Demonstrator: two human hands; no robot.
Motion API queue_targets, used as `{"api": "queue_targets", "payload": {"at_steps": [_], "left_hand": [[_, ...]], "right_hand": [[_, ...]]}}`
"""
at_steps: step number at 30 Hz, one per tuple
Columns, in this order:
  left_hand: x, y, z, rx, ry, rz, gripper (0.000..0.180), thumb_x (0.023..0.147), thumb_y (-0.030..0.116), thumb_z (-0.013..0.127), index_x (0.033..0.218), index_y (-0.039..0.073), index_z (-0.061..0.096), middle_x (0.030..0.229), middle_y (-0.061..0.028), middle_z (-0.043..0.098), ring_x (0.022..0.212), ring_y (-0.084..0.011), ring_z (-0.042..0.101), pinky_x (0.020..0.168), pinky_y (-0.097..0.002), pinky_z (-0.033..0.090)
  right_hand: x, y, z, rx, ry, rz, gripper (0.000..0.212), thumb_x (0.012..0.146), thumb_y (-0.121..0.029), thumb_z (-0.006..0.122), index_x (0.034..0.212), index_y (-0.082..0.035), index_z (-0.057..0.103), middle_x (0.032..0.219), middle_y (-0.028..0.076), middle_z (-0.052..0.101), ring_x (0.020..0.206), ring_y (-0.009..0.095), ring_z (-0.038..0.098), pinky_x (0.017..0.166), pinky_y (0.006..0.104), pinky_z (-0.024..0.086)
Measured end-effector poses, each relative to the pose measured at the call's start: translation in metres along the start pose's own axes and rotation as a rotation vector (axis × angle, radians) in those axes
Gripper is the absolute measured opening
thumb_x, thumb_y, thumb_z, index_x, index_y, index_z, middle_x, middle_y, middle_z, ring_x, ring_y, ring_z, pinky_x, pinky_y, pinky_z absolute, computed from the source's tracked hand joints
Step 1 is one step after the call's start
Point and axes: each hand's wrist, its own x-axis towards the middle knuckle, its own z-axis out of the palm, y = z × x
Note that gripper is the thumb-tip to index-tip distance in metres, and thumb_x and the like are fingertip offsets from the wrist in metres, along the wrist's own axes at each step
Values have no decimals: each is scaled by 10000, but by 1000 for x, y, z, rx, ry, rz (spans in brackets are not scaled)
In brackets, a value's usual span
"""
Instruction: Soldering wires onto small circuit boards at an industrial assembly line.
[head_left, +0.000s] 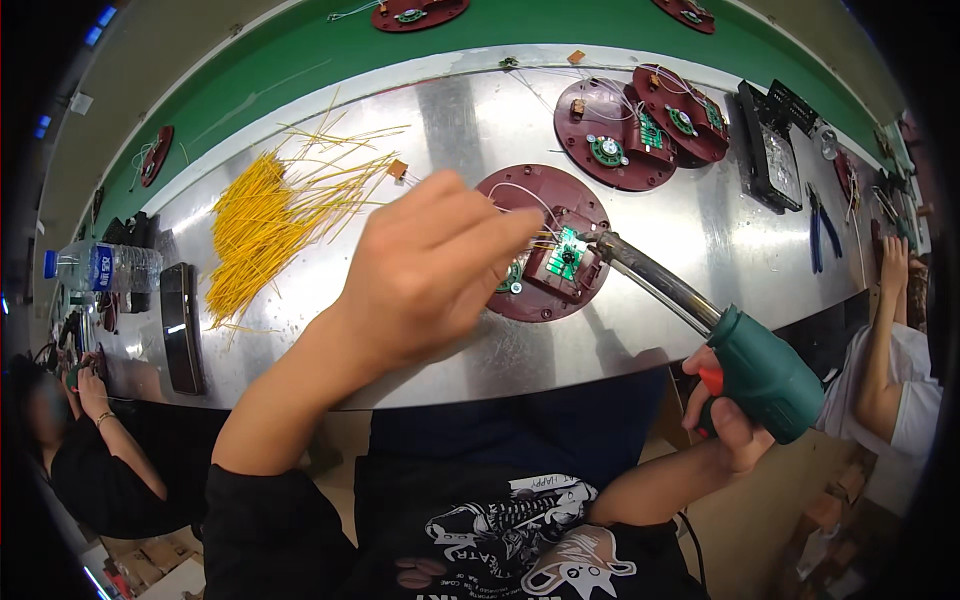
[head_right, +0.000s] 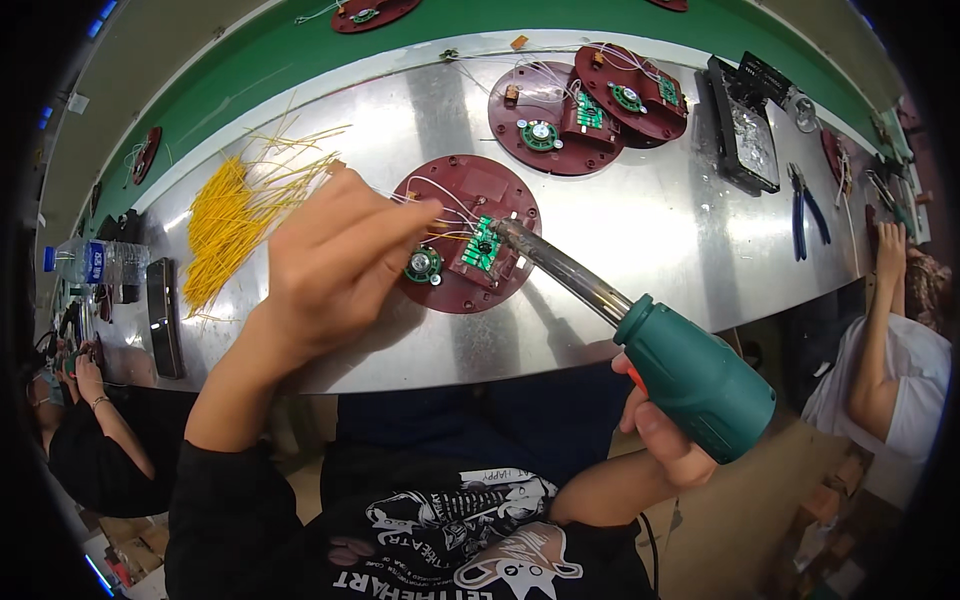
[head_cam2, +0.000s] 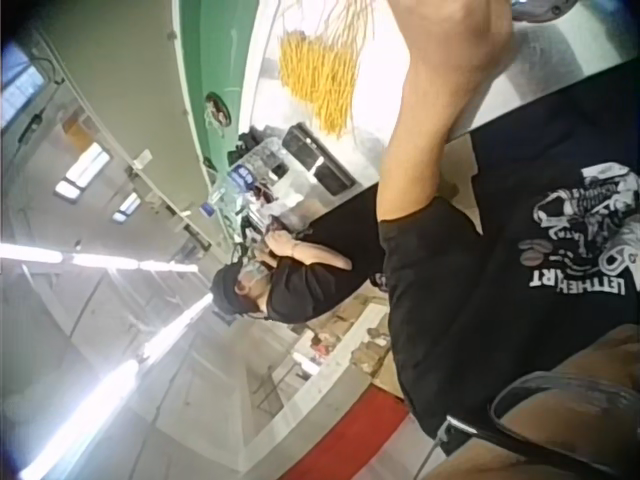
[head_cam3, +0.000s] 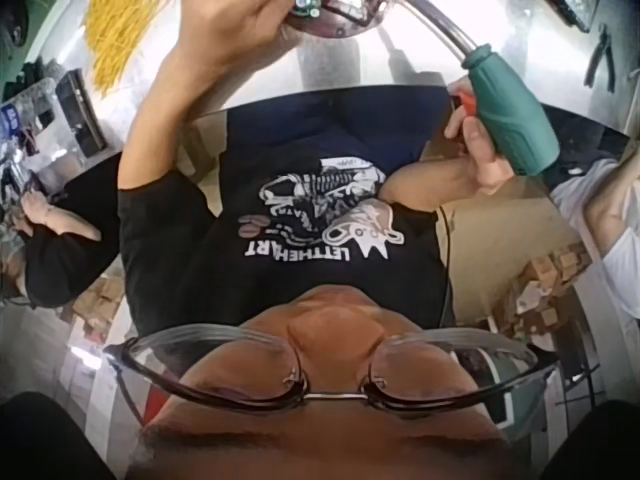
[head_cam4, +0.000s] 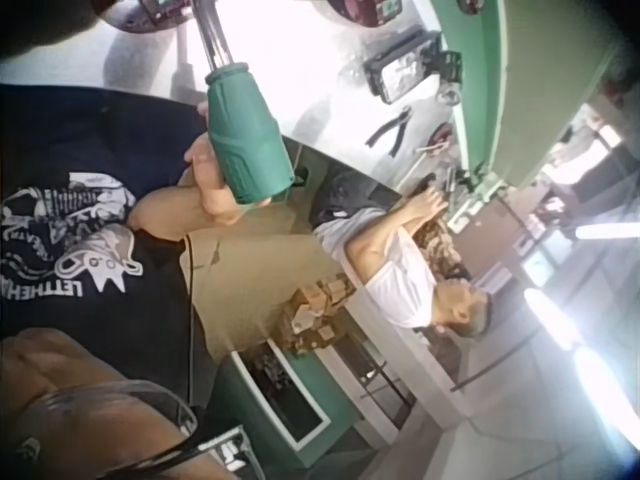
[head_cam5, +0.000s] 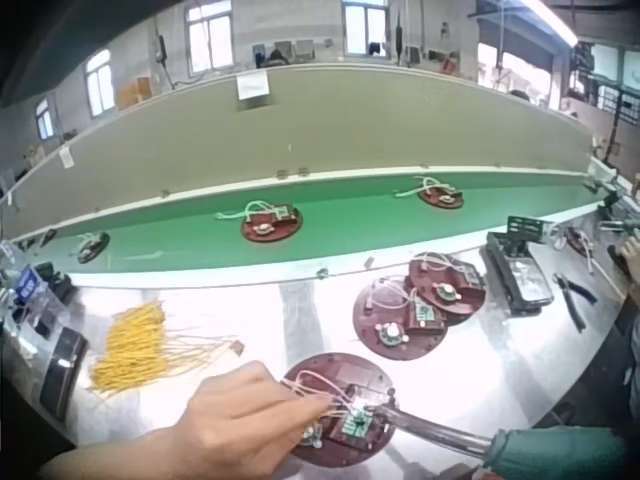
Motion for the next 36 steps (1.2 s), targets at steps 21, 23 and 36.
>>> {"api": "queue_targets", "payload": {"at_steps": [21,23,36], "left_hand": [[-14,-6,18,-109,-110,51,184,707,-22,718,886,16,698,791,-92,627,713,-262,613,602,-352,512],[-13,-5,17,-114,-122,40,213,701,-35,725,907,10,709,802,-100,643,716,-268,621,611,-356,516],[-14,-6,19,-88,-102,40,135,732,13,712,863,39,694,777,-72,613,725,-246,608,594,-351,510]], "right_hand": [[-5,1,4,7,-5,72,448,838,-190,656,1133,141,591,949,244,594,495,197,528,439,254,426],[-5,1,5,11,6,82,432,836,-192,661,1114,131,593,924,232,587,514,198,532,438,259,428],[-6,3,1,21,-23,38,373,831,-170,678,1065,107,589,869,189,578,492,177,521,476,266,430]]}}
